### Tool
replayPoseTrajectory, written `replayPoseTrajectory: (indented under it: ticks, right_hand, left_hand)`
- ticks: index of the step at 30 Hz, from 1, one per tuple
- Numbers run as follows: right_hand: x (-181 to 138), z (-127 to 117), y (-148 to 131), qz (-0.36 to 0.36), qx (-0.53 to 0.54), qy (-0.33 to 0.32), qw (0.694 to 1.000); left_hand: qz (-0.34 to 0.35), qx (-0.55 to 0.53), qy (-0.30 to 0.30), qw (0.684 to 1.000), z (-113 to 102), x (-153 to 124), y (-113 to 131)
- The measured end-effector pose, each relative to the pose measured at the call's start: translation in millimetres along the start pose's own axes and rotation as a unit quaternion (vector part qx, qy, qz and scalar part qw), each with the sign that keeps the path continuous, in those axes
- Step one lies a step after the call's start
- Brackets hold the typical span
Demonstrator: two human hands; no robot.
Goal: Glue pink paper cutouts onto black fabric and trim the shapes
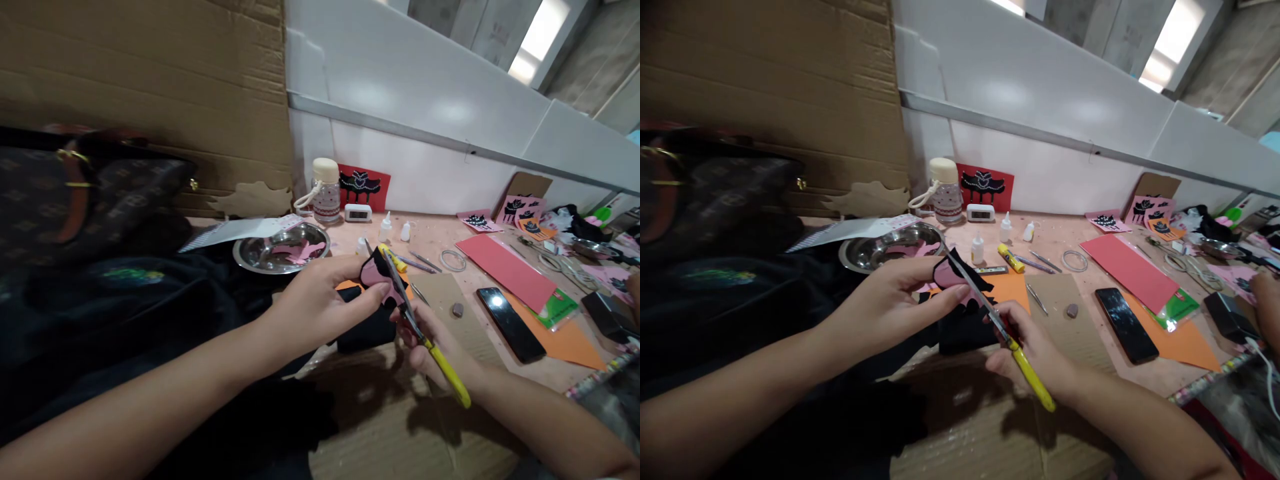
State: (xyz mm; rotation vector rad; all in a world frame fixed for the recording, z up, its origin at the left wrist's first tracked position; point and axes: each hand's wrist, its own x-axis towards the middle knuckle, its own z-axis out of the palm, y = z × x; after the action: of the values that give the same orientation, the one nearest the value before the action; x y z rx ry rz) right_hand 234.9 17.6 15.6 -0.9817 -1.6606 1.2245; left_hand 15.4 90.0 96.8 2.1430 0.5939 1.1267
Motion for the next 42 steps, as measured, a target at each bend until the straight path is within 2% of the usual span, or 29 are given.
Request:
replayPoseTrajectory:
  ticks: [12,31,42]
  right_hand:
    - [2.0,2.2,0.1,0.008,0.003,0.033,0.999]
    - [2.0,2.0,3.4,0.013,0.004,0.036,0.999]
    - [1.2,1.9,8.9,-0.004,0.013,0.045,0.999]
  left_hand:
    - [-0.012,-0.021,0.011,1.0,5.0,-2.3,-1.7]
    - [-0.042,-0.066,0.031,0.996,13.1,-4.8,-7.2]
    - [-0.024,-0.082,0.041,0.995,15.5,-6.4,-9.8]
